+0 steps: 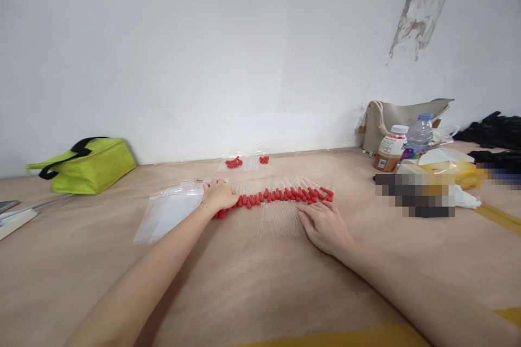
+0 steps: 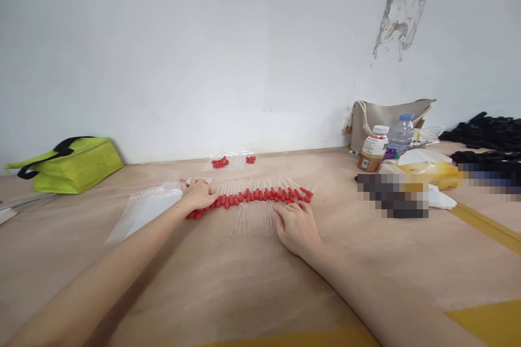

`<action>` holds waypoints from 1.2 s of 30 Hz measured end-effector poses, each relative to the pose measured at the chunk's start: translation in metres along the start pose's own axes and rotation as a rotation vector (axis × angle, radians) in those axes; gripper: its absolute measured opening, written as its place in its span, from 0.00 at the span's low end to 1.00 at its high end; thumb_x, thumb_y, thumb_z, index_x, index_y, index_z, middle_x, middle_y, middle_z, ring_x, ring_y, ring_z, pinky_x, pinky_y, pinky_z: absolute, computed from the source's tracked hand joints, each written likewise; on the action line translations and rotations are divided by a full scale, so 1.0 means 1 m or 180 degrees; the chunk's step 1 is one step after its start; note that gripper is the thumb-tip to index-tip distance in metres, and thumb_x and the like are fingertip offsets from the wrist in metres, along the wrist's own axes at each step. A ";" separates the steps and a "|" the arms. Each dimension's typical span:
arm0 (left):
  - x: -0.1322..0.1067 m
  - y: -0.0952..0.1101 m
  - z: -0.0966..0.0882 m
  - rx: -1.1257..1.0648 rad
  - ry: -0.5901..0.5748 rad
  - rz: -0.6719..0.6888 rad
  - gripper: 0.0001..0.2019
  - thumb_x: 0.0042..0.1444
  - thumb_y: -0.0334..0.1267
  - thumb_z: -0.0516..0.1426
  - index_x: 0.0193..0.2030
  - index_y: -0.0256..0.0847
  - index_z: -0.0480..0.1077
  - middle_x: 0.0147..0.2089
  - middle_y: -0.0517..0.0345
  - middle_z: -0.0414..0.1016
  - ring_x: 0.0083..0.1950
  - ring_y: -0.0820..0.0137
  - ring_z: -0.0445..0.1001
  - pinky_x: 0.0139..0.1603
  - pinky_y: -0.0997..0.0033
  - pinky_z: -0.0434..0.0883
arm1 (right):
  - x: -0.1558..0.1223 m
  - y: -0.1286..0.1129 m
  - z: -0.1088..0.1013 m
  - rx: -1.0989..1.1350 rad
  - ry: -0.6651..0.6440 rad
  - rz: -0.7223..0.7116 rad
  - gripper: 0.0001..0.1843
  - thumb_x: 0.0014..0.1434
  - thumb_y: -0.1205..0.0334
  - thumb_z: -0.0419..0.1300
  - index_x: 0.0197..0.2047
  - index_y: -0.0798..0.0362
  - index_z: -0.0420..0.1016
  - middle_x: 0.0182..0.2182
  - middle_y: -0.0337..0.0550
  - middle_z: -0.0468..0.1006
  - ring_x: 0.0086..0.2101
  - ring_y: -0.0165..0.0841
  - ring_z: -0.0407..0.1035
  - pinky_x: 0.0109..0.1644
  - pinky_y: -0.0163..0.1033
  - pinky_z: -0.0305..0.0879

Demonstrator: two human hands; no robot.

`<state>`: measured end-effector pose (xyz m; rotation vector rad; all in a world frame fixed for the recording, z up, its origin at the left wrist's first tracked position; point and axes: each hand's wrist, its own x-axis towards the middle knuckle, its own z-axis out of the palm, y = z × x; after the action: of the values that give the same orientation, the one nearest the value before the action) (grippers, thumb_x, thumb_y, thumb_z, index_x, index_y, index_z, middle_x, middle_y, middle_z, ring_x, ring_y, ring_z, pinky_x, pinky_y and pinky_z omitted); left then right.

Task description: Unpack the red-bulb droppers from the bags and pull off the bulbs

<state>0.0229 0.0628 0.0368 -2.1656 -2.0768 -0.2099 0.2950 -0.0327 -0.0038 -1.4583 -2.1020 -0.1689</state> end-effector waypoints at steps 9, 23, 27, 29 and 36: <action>-0.026 0.001 -0.030 -0.0069 0.0322 0.0259 0.14 0.55 0.40 0.46 0.30 0.36 0.69 0.43 0.41 0.69 0.50 0.51 0.62 0.47 0.52 0.59 | 0.002 0.008 0.008 0.0292 0.0398 0.0058 0.13 0.58 0.63 0.48 0.41 0.51 0.71 0.38 0.43 0.77 0.41 0.34 0.69 0.51 0.46 0.53; -0.119 0.005 0.022 -0.1595 0.1034 0.1991 0.05 0.60 0.37 0.48 0.38 0.40 0.62 0.32 0.59 0.70 0.32 0.73 0.70 0.32 0.74 0.67 | -0.001 -0.032 0.002 0.0643 0.0740 -0.1640 0.19 0.55 0.52 0.57 0.49 0.49 0.68 0.37 0.43 0.75 0.41 0.36 0.65 0.53 0.50 0.48; -0.121 0.010 0.018 -0.1727 0.1138 0.2199 0.05 0.59 0.36 0.50 0.41 0.40 0.63 0.35 0.57 0.71 0.35 0.72 0.71 0.36 0.74 0.68 | -0.001 -0.040 0.007 0.0525 0.0643 -0.1615 0.13 0.59 0.55 0.53 0.44 0.48 0.72 0.28 0.39 0.76 0.36 0.32 0.65 0.54 0.50 0.44; -0.122 0.011 0.015 -0.1743 0.1043 0.2234 0.07 0.59 0.36 0.50 0.44 0.41 0.64 0.38 0.56 0.72 0.37 0.72 0.71 0.39 0.73 0.68 | -0.001 -0.040 0.008 0.0509 0.0550 -0.1591 0.12 0.60 0.58 0.50 0.40 0.48 0.74 0.25 0.38 0.74 0.33 0.30 0.64 0.54 0.48 0.44; -0.126 0.008 0.011 -0.1626 0.0553 0.2293 0.09 0.61 0.36 0.48 0.37 0.40 0.68 0.32 0.57 0.68 0.32 0.74 0.68 0.34 0.75 0.66 | -0.006 -0.038 0.004 0.0543 0.0517 -0.1677 0.13 0.60 0.61 0.50 0.30 0.50 0.74 0.18 0.35 0.69 0.29 0.28 0.60 0.51 0.45 0.45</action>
<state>0.0258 -0.0590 0.0015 -2.8838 -1.1165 -0.8672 0.2606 -0.0512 -0.0022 -0.7442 -2.2562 -0.2882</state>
